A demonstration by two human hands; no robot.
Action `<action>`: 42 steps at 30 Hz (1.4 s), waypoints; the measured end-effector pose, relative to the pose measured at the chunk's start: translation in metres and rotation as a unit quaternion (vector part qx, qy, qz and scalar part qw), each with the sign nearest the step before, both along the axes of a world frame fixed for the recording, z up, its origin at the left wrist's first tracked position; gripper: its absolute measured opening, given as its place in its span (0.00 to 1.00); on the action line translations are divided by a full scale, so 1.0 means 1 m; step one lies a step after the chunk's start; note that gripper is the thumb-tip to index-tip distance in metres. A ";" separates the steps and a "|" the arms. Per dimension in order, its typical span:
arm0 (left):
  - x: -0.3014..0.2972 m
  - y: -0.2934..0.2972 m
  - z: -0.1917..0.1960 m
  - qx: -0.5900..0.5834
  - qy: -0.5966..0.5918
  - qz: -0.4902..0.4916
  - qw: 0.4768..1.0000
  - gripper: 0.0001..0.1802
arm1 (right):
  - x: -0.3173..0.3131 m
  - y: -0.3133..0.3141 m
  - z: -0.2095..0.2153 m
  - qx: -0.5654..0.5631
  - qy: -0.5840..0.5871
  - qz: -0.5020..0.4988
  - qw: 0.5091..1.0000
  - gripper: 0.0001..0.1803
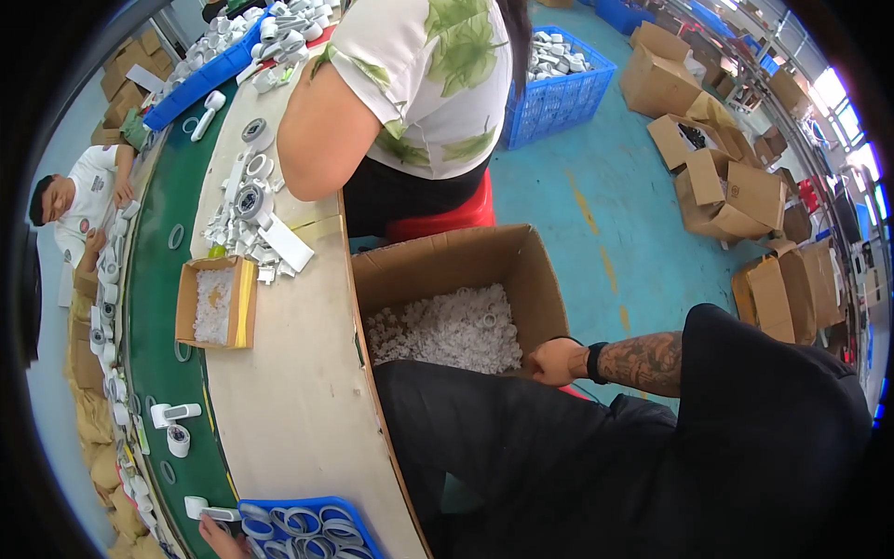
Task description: Assembling small white plastic lighting or electrical components at a factory workbench.
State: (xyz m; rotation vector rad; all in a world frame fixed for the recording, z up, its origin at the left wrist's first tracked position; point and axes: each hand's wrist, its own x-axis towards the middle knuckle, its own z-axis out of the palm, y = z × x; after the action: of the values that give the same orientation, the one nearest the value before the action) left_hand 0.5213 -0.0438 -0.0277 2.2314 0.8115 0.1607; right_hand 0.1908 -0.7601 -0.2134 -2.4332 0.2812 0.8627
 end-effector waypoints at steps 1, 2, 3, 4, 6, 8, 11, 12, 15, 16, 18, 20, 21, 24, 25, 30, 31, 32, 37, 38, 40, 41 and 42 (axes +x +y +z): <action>0.001 -0.040 0.026 -0.039 0.034 -0.033 0.998 0.36 | -0.002 -0.006 0.003 -0.004 0.011 -0.014 1.000 0.18; -0.007 -0.063 0.046 -0.073 0.065 -0.054 0.994 0.31 | 0.000 -0.010 0.004 -0.001 0.012 -0.017 1.000 0.18; -0.016 -0.066 0.051 -0.122 0.016 -0.035 0.992 0.32 | 0.005 -0.012 0.005 0.003 0.025 -0.006 1.000 0.19; -0.021 -0.061 0.052 -0.119 0.017 -0.038 0.992 0.32 | 0.006 -0.015 0.003 0.005 0.040 0.001 0.999 0.20; -0.032 -0.047 0.058 -0.094 -0.010 -0.016 0.995 0.33 | 0.006 -0.016 -0.007 0.010 0.015 -0.007 1.000 0.22; -0.052 -0.041 0.074 -0.002 -0.032 -0.084 0.996 0.34 | 0.004 -0.017 -0.007 0.013 -0.006 -0.023 1.000 0.26; -0.088 0.021 0.087 0.463 0.024 -0.235 0.855 0.38 | 0.020 -0.018 0.021 0.066 -0.021 -0.106 0.992 0.32; -0.090 0.020 0.108 0.672 0.099 -0.224 0.699 0.40 | 0.020 -0.020 0.022 0.068 -0.023 -0.107 0.992 0.34; -0.111 0.058 0.156 0.494 -0.042 -0.223 0.839 0.42 | 0.024 -0.023 0.039 0.082 -0.003 -0.100 0.992 0.35; -0.116 0.059 0.158 0.498 -0.042 -0.220 0.838 0.42 | 0.029 -0.025 0.044 0.086 0.023 -0.090 0.992 0.34; -0.132 0.047 0.166 0.535 -0.037 -0.221 0.814 0.41 | 0.029 -0.028 0.038 0.097 0.020 -0.051 0.994 0.32; -0.146 0.019 0.168 0.569 -0.031 -0.231 0.789 0.40 | 0.026 -0.030 0.025 0.108 0.021 -0.019 0.994 0.31; -0.165 0.003 0.167 0.585 -0.023 -0.235 0.776 0.40 | 0.022 -0.029 0.012 0.096 0.035 0.032 0.994 0.27; -0.212 -0.057 0.156 0.626 -0.010 -0.252 0.738 0.39 | -0.013 -0.031 -0.018 0.081 0.000 0.056 0.995 0.25; -0.229 -0.078 0.152 0.640 -0.006 -0.256 0.724 0.38 | -0.022 -0.033 -0.015 0.088 -0.037 0.014 0.995 0.26; -0.305 -0.179 0.150 0.714 0.004 -0.273 0.644 0.36 | -0.036 -0.039 -0.015 0.067 -0.120 -0.048 0.989 0.32; -0.317 -0.198 0.150 0.729 0.005 -0.273 0.628 0.36 | -0.038 -0.042 -0.016 0.070 -0.120 -0.051 0.989 0.32; -0.329 -0.216 0.151 0.743 0.006 -0.273 0.611 0.36 | -0.041 -0.046 -0.017 0.067 -0.133 -0.056 0.987 0.31; -0.347 -0.304 0.177 0.750 0.123 -0.121 0.639 0.30 | -0.031 -0.043 -0.013 0.085 -0.133 -0.038 0.987 0.29; -0.351 -0.295 0.182 0.750 0.127 -0.090 0.643 0.30 | -0.026 -0.036 -0.008 0.099 -0.132 -0.040 0.985 0.30; -0.327 -0.287 0.180 0.961 0.132 0.079 0.230 0.30 | -0.006 -0.030 0.001 0.123 0.008 -0.041 0.992 0.32; -0.314 -0.290 0.181 0.976 0.147 0.155 -0.027 0.30 | 0.004 -0.039 0.012 0.169 0.077 -0.037 0.982 0.32; -0.295 -0.289 0.173 0.926 0.161 0.199 -0.277 0.30 | 0.003 -0.048 0.028 0.158 0.074 -0.015 0.985 0.29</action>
State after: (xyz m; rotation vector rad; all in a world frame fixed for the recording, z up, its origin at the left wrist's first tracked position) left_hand 0.2263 -0.3332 0.1451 -0.1021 -0.1757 -0.4225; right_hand 0.1938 -0.8077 -0.1852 -2.0721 0.2156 0.9953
